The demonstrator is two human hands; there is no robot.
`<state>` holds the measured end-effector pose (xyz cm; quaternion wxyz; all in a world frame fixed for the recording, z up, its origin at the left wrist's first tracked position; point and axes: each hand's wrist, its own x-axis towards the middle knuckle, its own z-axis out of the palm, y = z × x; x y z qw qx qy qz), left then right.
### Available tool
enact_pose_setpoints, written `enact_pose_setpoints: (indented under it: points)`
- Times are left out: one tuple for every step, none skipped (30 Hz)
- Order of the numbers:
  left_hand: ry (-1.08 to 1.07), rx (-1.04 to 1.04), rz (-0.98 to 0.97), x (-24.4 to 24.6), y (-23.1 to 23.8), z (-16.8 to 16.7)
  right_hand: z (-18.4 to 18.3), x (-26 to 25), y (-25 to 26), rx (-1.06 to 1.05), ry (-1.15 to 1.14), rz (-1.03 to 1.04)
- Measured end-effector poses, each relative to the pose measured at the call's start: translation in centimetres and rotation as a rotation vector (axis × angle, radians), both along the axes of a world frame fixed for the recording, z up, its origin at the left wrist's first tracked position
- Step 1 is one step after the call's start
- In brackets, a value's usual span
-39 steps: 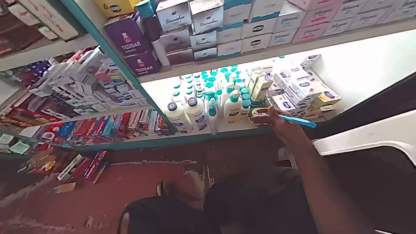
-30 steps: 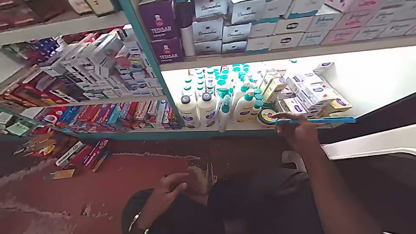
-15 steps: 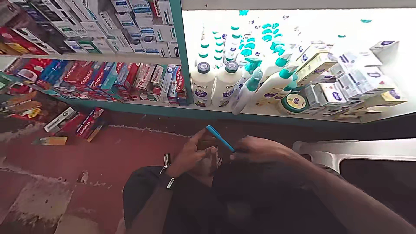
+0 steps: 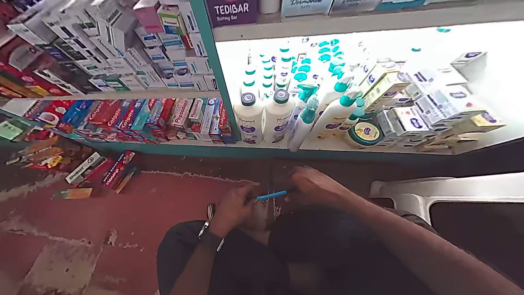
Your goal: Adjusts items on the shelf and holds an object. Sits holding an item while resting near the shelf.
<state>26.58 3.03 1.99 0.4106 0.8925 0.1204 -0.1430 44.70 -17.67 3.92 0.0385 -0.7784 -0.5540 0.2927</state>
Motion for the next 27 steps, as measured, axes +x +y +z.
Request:
enact_pose_setpoints:
  points:
    - [0.054, 0.029, -0.049, 0.2, -0.2, 0.1, 0.0, 0.2, 0.0, 0.001, -0.003, -0.006]
    - [0.104, 0.052, -0.092, 0.3, -0.4, 0.1, 0.3, 0.1, 0.1, -0.006, -0.009, -0.015]
    - [0.132, 0.06, -0.126, 0.4, -0.7, 0.1, 0.9, -0.2, 0.1, -0.027, -0.006, -0.027]
    - [0.141, 0.06, -0.153, 0.6, -0.9, 0.2, 1.2, -0.4, 0.2, -0.03, -0.001, -0.033]
    - [0.146, 0.054, -0.175, 0.9, -1.2, 0.3, 1.2, -0.6, 0.1, -0.004, 0.004, -0.026]
    - [0.154, 0.055, -0.196, 1.1, -1.5, 0.4, 0.8, -0.8, 0.1, 0.036, 0.004, -0.005]
    - [0.155, 0.072, -0.211, 1.5, -1.7, 0.6, 0.7, -0.9, 0.2, 0.067, 0.013, 0.016]
    - [0.149, 0.098, -0.224, 1.8, -2.1, 0.8, 0.7, -1.1, 0.4, 0.088, 0.029, 0.037]
    - [0.14, 0.126, -0.232, 2.1, -2.5, 1.0, 0.6, -1.2, 0.4, 0.12, 0.043, 0.054]
    - [0.129, 0.155, -0.243, 2.5, -2.7, 1.2, 0.4, -1.0, 0.4, 0.156, 0.046, 0.063]
    - [0.129, 0.185, -0.252, 2.9, -2.8, 1.4, 0.3, -0.6, 0.4, 0.19, 0.055, 0.063]
    - [0.134, 0.216, -0.258, 3.3, -2.8, 1.5, 0.2, -0.1, 0.3, 0.209, 0.07, 0.052]
    - [0.139, 0.241, -0.258, 3.5, -2.7, 1.4, 0.3, 0.5, 0.0, 0.224, 0.082, 0.033]
    - [0.137, 0.259, -0.245, 3.4, -2.5, 1.0, 0.2, 1.1, -0.1, 0.238, 0.091, 0.009]
    - [0.139, 0.267, -0.223, 2.9, -2.2, 0.3, 0.2, 1.4, -0.2, 0.25, 0.102, -0.017]
    - [0.145, 0.263, -0.202, 2.4, -1.9, -0.4, 0.3, 1.7, -0.4, 0.242, 0.107, -0.05]
    - [0.148, 0.26, -0.193, 2.1, -1.5, -1.3, 0.6, 2.0, -0.7, 0.215, 0.1, -0.083]
    - [0.157, 0.26, -0.19, 1.8, -1.0, -2.1, 1.1, 2.1, -1.0, 0.18, 0.094, -0.109]
    - [0.212, 0.281, -0.193, 1.7, -0.5, -2.4, 1.6, 2.0, -1.0, 0.146, 0.092, -0.125]
    - [0.291, 0.323, -0.199, 1.7, -0.2, -2.2, 2.0, 1.6, -1.0, 0.12, 0.097, -0.126]
    - [0.362, 0.364, -0.2, 1.9, -0.2, -1.8, 2.4, 1.2, -1.0, 0.097, 0.106, -0.118]
    - [0.417, 0.396, -0.197, 2.2, -0.5, -1.5, 2.6, 0.7, -1.1, 0.076, 0.115, -0.107]
    - [0.446, 0.419, -0.197, 2.4, -0.8, -1.4, 2.6, 0.4, -1.3, 0.059, 0.128, -0.094]
    - [0.456, 0.421, -0.202, 2.6, -1.0, -1.7, 2.6, 0.1, -1.6, 0.044, 0.15, -0.079]
    - [0.462, 0.41, -0.208, 2.9, -1.3, -2.0, 2.7, 0.0, -2.0, 0.022, 0.169, -0.059]
    - [0.473, 0.39, -0.209, 3.2, -1.5, -2.3, 2.7, 0.0, -2.3, 0.001, 0.183, -0.044]
    - [0.482, 0.363, -0.204, 3.5, -1.6, -2.6, 2.7, 0.2, -2.7, -0.023, 0.194, -0.036]
